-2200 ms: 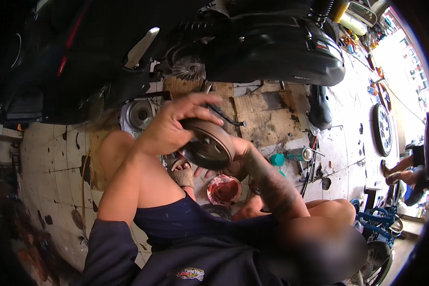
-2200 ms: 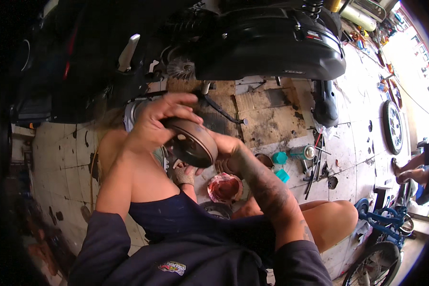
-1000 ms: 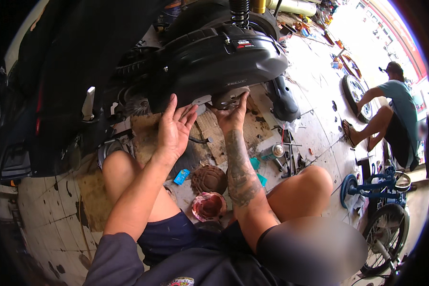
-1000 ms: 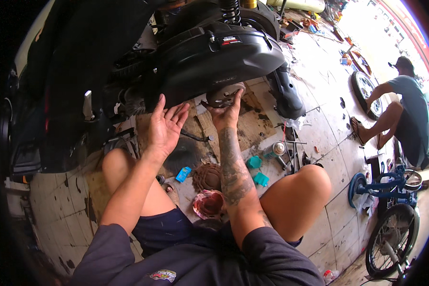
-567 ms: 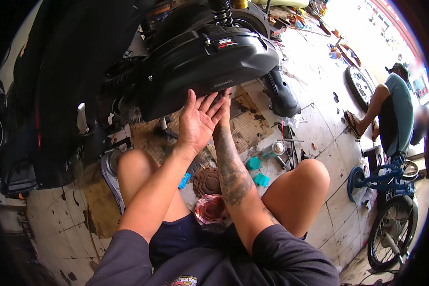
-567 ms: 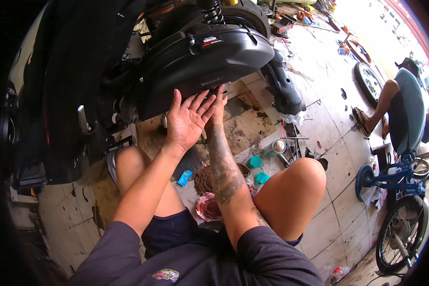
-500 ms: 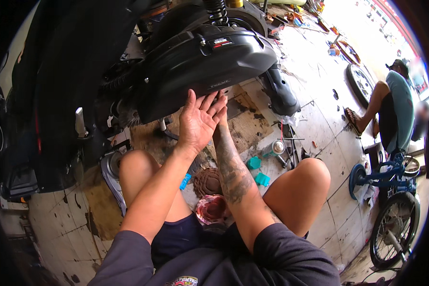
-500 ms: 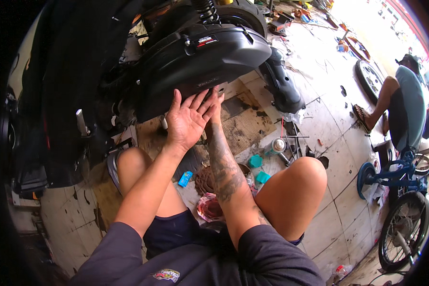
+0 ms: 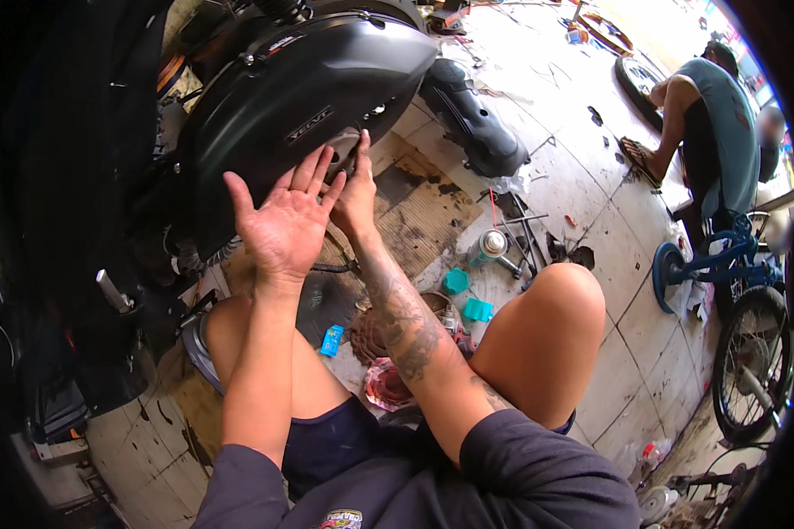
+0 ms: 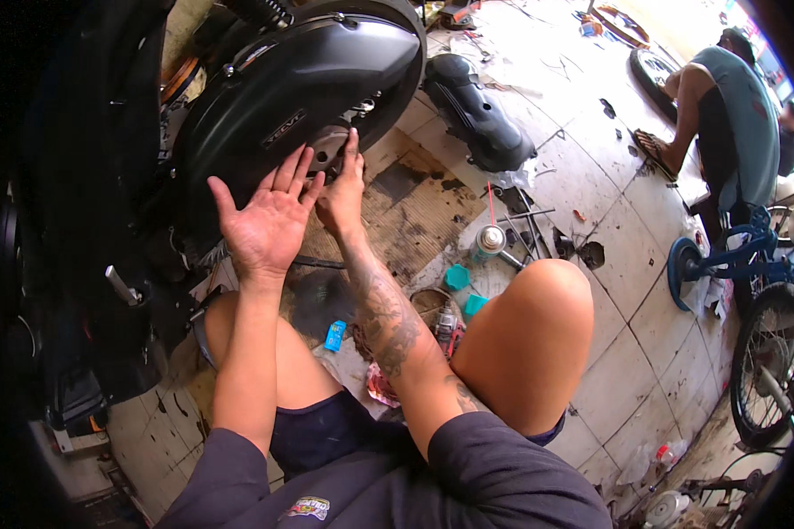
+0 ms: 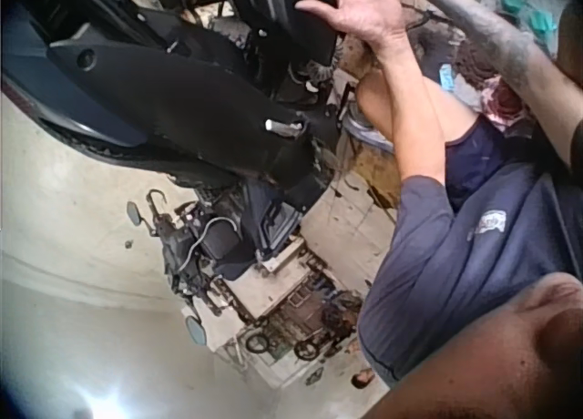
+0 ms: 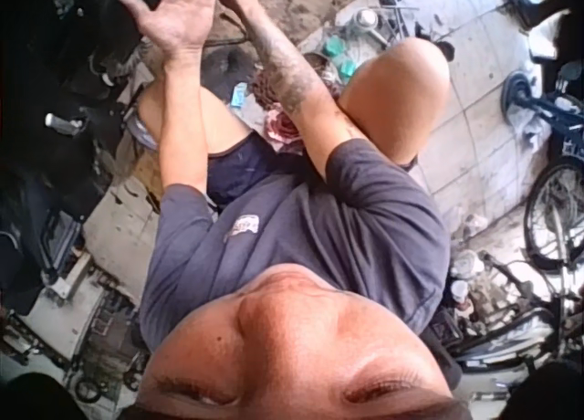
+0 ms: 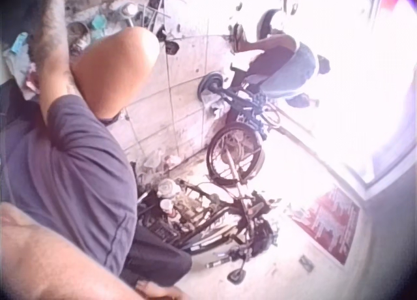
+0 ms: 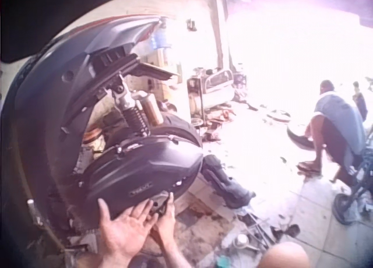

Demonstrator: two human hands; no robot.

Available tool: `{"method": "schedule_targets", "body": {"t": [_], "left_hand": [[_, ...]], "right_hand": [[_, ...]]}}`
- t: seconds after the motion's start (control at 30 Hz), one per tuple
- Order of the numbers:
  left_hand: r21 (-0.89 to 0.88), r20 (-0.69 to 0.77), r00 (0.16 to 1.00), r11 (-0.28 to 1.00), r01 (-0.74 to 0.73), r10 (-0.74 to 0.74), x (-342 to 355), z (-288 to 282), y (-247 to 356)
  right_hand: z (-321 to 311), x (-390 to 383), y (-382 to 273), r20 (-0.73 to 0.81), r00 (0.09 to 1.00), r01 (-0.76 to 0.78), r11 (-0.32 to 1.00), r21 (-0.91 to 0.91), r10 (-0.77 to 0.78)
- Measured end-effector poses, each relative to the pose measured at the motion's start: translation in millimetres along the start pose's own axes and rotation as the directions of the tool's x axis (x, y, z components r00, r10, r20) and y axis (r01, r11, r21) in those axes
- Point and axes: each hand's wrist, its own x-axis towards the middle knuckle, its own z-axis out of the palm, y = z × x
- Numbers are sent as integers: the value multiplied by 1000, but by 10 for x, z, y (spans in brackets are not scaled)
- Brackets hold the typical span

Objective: Repairing or maintaining the transmission system of a motorcycle, including handling the drive belt and variator assembly.

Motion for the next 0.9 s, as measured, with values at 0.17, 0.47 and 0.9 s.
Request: {"method": "schedule_targets", "body": {"t": [0.17, 0.47, 0.9], "left_hand": [[0, 6, 1000, 1000, 8, -8, -15, -44, -8], [128, -24, 1000, 992, 19, -16, -68, -32, -26], [863, 362, 932, 383, -329, -17, -2047, 318, 1253]], "right_hand": [[-57, -19, 23, 71, 997, 55, 980, -189, -42], [94, 59, 260, 96, 995, 14, 1000, -25, -11], [-55, 188, 433, 131, 949, 299, 950, -86, -287]]}}
